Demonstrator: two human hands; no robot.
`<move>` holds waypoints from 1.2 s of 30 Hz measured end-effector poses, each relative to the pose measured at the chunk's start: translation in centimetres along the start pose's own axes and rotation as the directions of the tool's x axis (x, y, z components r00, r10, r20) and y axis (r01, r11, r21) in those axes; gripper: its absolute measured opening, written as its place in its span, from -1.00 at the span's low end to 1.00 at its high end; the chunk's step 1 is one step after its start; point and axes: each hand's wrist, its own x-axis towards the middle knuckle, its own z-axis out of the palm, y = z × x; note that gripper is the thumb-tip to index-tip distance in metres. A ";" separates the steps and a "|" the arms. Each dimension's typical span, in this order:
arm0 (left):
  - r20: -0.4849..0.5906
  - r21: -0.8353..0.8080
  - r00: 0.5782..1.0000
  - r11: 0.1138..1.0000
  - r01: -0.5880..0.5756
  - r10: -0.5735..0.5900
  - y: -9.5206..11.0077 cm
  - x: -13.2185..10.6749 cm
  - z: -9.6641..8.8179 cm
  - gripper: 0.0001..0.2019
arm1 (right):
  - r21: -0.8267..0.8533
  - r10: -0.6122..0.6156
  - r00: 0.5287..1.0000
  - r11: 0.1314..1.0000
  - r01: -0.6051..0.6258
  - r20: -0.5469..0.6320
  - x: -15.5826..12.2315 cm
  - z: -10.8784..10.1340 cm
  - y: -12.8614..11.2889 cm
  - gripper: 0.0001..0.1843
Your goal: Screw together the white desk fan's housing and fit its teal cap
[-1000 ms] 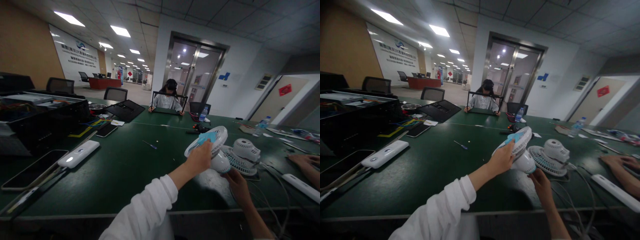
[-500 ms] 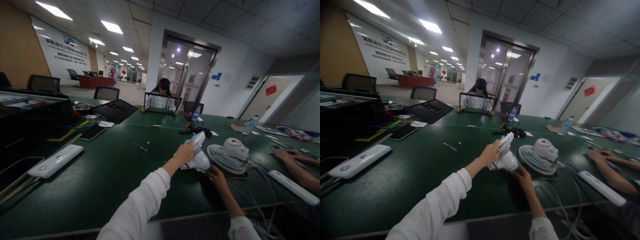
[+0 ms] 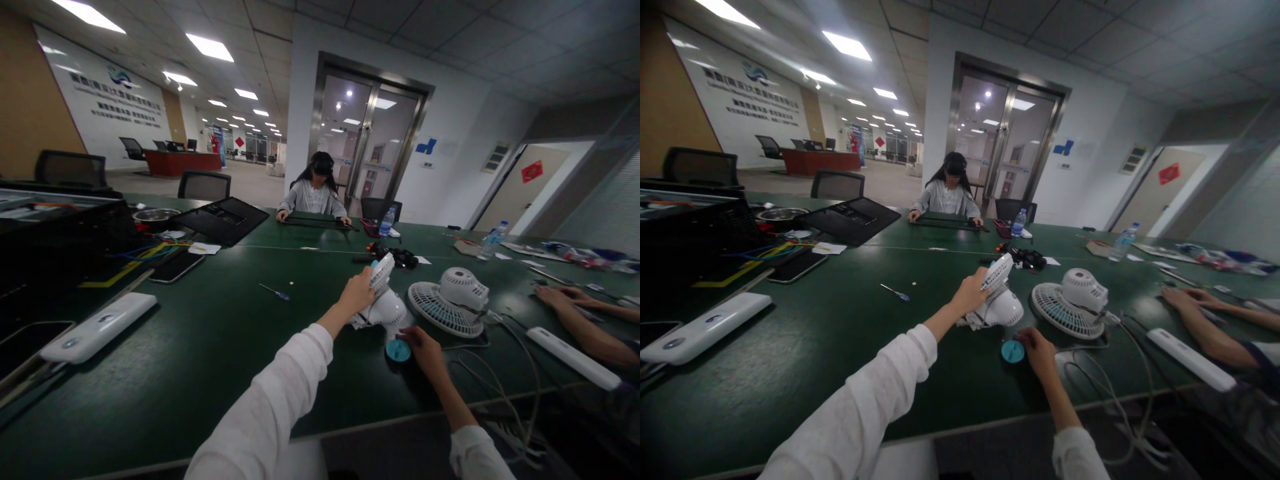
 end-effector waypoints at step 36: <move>-0.071 -0.941 0.614 0.256 0.219 -0.786 -13.2 -24.6 -16.1 -0.85 | -0.590 -0.395 0.918 0.736 0.332 0.024 -2.9 8.6 -4.9 -0.54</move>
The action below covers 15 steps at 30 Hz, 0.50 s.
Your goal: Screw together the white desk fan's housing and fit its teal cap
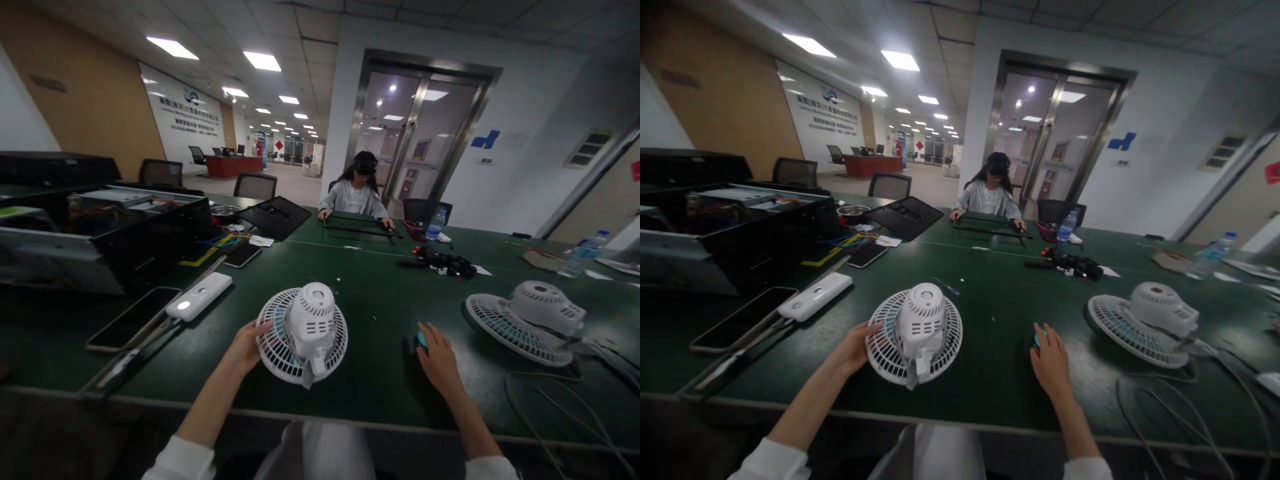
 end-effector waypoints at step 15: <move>0.154 0.532 0.771 0.605 -0.592 0.619 2.2 -2.4 0.3 -0.46 | 0.001 -0.223 0.975 0.975 0.223 0.009 1.3 1.7 -0.3 -0.51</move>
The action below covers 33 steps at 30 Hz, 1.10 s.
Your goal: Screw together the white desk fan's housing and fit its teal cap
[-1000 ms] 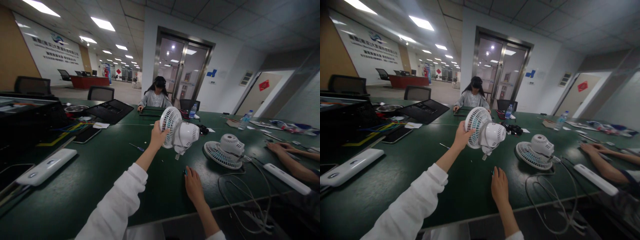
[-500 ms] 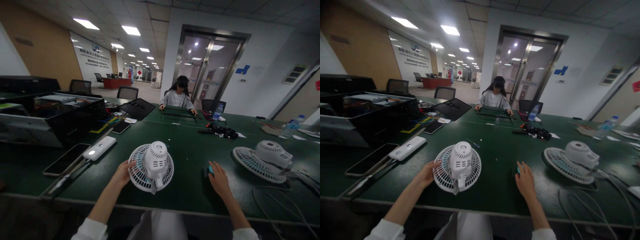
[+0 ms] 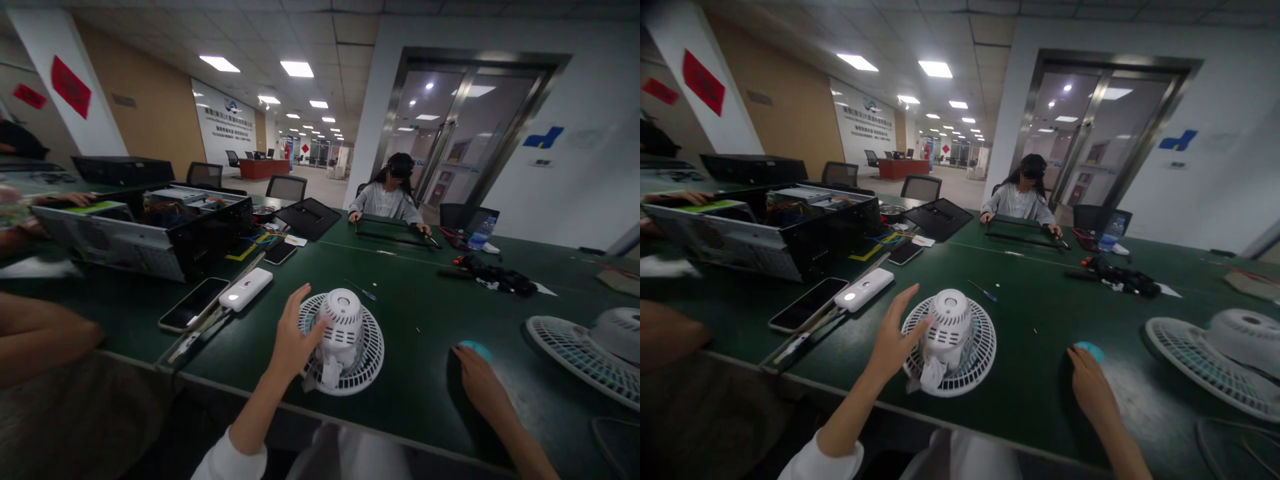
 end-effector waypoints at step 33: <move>0.189 -0.001 0.974 0.992 0.126 -0.124 1.9 -0.8 1.3 -0.40 | 0.055 -0.163 0.984 0.986 0.160 0.066 -1.8 -3.9 -1.5 -0.63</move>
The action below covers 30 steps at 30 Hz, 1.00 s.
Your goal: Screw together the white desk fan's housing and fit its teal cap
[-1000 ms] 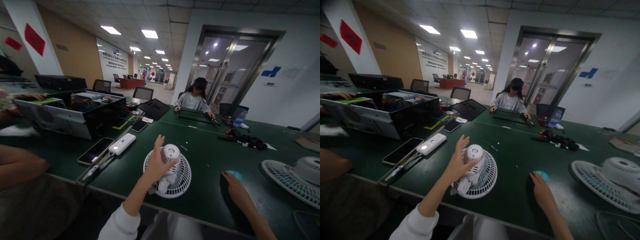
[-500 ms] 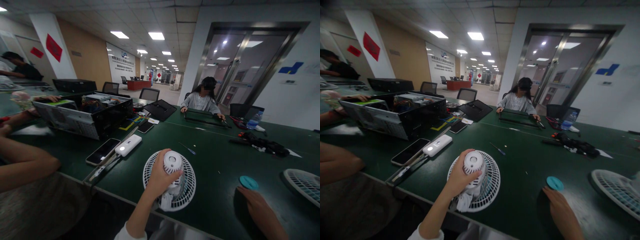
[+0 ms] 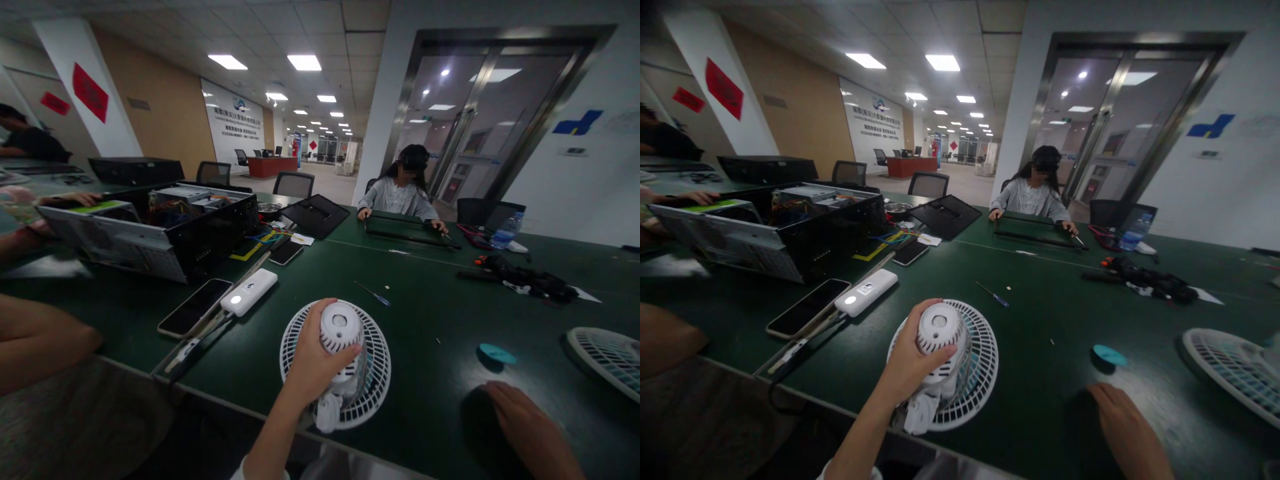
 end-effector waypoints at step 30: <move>-0.018 -0.074 1.000 0.997 -0.013 0.012 0.0 -0.2 0.3 -0.37 | 0.771 -0.657 0.740 0.395 0.500 -0.144 16.5 -13.2 -21.5 -0.86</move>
